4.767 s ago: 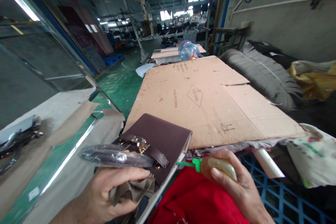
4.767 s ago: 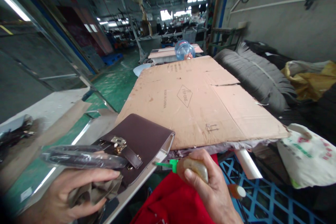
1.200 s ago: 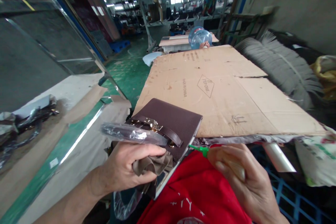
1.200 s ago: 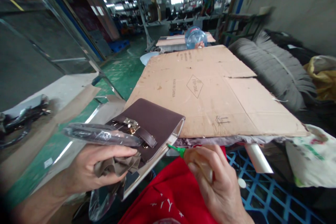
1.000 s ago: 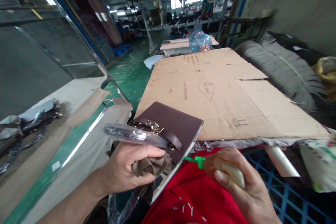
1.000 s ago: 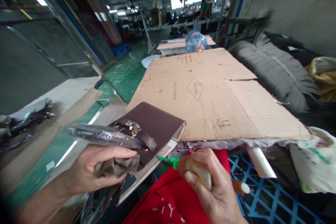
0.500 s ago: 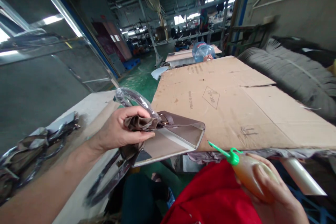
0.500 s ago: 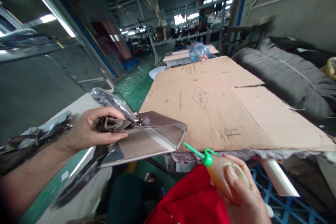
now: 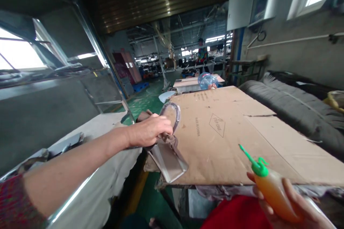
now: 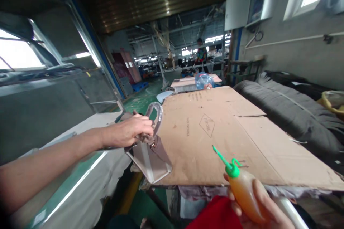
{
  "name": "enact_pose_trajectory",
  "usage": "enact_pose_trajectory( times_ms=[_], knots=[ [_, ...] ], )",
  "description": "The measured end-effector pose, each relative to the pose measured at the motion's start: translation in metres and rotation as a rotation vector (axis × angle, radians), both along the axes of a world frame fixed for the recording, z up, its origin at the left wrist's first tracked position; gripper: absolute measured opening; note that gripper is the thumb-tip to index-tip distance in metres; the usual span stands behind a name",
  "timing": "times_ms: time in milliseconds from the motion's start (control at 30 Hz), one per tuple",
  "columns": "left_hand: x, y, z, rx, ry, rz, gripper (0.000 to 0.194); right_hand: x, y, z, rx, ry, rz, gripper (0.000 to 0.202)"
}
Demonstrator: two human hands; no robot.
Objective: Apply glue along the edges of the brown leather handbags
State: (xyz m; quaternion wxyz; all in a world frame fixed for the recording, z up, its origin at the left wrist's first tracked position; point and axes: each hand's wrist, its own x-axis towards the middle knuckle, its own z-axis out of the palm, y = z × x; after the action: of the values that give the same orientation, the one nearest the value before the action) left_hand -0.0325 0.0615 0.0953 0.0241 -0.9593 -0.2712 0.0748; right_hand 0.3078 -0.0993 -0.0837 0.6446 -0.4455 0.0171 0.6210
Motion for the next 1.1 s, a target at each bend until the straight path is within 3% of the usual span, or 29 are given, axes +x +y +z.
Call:
enact_pose_trajectory(
  times_ms=[100, 233, 400, 567, 767, 967, 1100],
  knots=[
    [0.009, 0.004, 0.014, 0.127, 0.094, -0.182, 0.023, 0.009, 0.025, 0.011, 0.088, -0.005, 0.038, 0.061],
    [0.017, -0.008, 0.014, 0.291, 0.110, -0.355, 0.026, 0.009, 0.054, 0.036, 0.301, -0.007, 0.075, 0.056],
    [0.001, -0.024, -0.009, 0.425, -0.079, -0.499, 0.028, -0.005, 0.091, 0.061, 0.594, -0.005, 0.225, 0.057],
    [-0.022, -0.036, -0.041, 0.356, -0.102, -0.687, 0.020, -0.019, 0.125, 0.065, 0.739, 0.020, 0.392, 0.058],
    [-0.031, -0.040, -0.067, 0.176, -0.082, -0.662, 0.018, -0.028, 0.133, 0.049, 0.722, 0.095, 0.443, 0.055],
    [-0.035, -0.032, -0.072, 0.193, -0.105, -0.678, 0.020, -0.030, 0.118, 0.033, 0.719, 0.185, 0.480, 0.051],
    [-0.029, -0.027, -0.076, 0.017, -0.084, -0.567, 0.019, -0.038, 0.118, 0.029, 0.709, 0.214, 0.565, 0.046]
  ],
)
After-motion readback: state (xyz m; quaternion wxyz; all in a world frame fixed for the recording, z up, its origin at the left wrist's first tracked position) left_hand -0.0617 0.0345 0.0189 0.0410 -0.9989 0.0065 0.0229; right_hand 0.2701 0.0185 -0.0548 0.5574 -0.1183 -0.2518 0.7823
